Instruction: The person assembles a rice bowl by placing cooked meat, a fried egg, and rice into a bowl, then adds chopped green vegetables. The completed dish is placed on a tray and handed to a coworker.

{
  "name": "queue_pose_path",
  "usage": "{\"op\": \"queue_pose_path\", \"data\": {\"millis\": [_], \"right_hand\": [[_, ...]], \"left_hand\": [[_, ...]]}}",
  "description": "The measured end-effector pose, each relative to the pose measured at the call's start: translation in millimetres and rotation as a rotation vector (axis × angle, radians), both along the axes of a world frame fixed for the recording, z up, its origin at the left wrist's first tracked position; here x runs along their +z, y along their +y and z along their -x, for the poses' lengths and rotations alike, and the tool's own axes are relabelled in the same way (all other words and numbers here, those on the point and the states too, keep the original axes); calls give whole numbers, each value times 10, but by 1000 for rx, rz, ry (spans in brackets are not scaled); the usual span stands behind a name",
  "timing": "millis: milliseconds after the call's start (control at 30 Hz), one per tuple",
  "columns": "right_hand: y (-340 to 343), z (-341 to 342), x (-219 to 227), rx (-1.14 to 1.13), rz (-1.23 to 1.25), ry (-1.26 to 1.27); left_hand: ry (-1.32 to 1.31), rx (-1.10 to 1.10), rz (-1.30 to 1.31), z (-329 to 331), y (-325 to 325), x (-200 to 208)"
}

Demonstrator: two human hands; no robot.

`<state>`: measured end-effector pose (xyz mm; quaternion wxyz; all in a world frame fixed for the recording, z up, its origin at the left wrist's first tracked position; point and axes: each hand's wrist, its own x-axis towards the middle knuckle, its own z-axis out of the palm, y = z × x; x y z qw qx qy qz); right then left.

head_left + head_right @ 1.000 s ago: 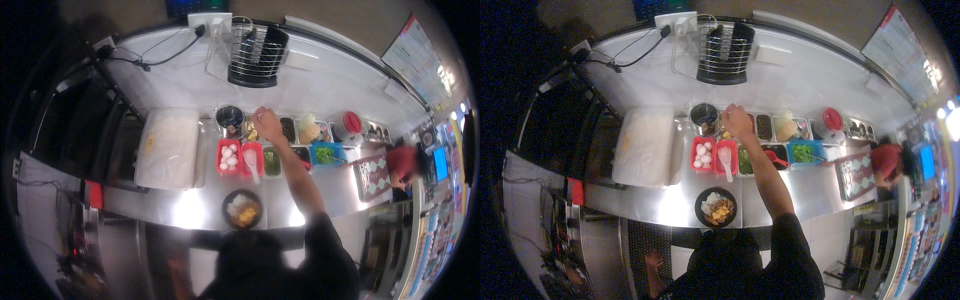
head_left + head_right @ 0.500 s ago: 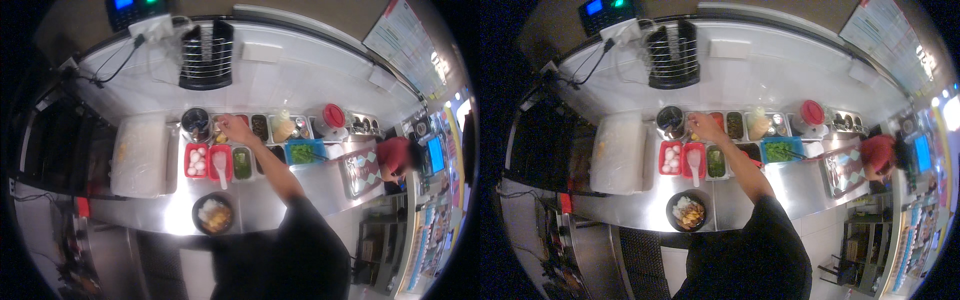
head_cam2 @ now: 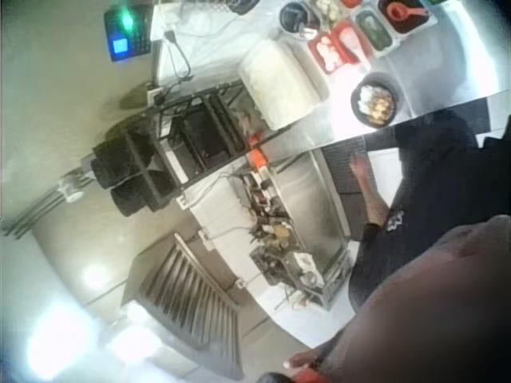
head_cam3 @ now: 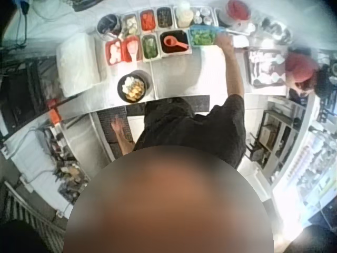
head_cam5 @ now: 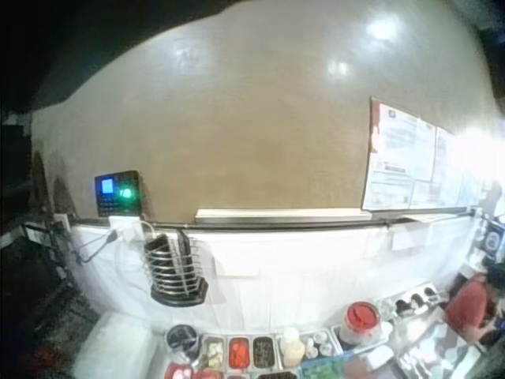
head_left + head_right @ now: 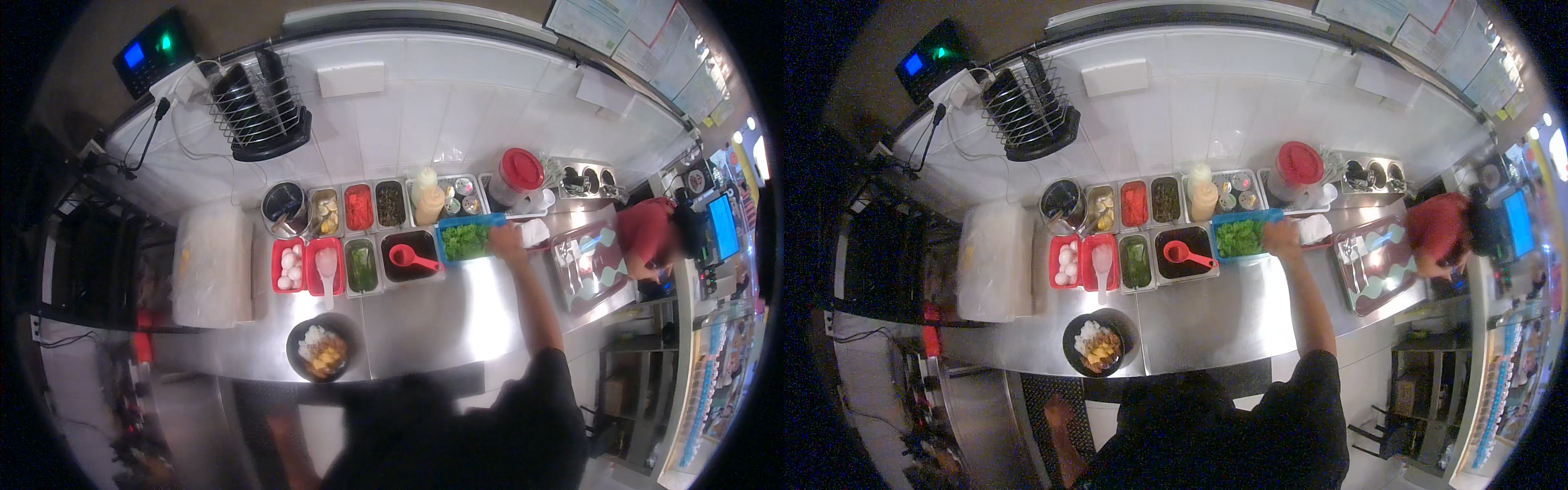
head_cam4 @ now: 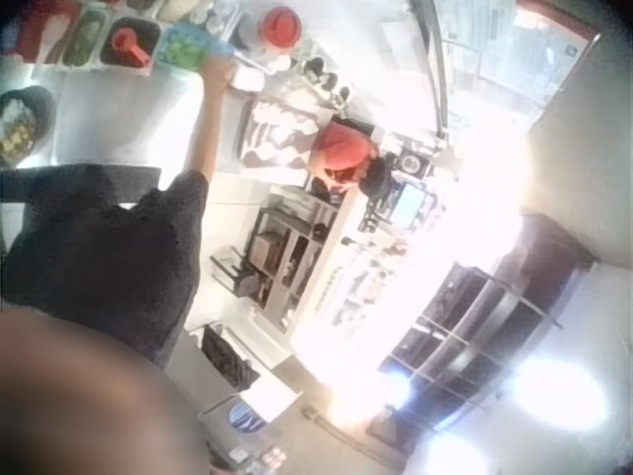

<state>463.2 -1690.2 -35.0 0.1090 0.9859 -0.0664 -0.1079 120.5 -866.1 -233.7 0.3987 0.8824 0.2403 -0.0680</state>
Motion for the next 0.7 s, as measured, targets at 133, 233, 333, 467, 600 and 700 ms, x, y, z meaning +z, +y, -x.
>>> {"op": "queue_pose_path", "data": {"millis": [133,233,333,467,600,700], "right_hand": [[-105,321,529,-124,-140,-40],[-92,471,598,-131,-284,-194],[136,690,629,-73,-290,-309],[304,1077,-357,-358,-438,-389],[305,1130,-644,-242,-345,-731],[523,1064,-297,-361,-379,-436]], "left_hand": [[-75,-58,116,-1181,-556,559],[-13,122,432,-1519,-1050,1005],[104,131,519,-1584,-1497,1336],[-129,-64,395,-1658,-1371,1005],[57,38,375,-1708,-1534,1248],[19,43,414,-1613,-1492,1192]]}}
